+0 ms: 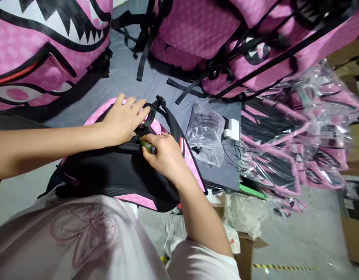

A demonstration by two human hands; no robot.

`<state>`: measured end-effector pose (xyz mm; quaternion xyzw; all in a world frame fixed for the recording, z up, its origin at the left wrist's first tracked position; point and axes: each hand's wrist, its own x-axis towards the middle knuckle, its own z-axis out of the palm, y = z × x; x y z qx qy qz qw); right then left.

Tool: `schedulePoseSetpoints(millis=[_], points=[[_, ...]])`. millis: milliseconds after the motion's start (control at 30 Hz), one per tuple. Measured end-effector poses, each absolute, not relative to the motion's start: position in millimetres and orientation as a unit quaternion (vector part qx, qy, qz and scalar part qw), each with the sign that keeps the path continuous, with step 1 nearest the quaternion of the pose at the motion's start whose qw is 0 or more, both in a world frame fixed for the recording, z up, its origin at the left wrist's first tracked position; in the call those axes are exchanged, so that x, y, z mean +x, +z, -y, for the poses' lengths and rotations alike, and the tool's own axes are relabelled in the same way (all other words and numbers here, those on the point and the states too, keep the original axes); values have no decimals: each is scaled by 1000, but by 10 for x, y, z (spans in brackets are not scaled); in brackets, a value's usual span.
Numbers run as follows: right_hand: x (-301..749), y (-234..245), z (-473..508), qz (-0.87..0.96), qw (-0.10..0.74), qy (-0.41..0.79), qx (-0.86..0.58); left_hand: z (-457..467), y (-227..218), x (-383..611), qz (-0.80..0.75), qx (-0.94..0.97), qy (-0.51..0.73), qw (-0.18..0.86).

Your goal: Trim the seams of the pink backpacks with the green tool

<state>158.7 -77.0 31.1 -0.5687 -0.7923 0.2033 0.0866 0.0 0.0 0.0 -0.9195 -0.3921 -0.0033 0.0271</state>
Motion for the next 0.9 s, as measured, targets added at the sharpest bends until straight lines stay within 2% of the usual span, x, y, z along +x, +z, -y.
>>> schedulePoseSetpoints(millis=[300, 567, 900], points=[[1510, 337, 747, 776, 44, 222, -589, -7, -13, -22, 406, -914, -9, 0], [1457, 397, 734, 774, 6, 208, -598, -4, -1, -29, 401, -915, 12, 32], [1415, 426, 746, 771, -19, 196, -606, -13, -17, -28, 403, -915, -18, -25]])
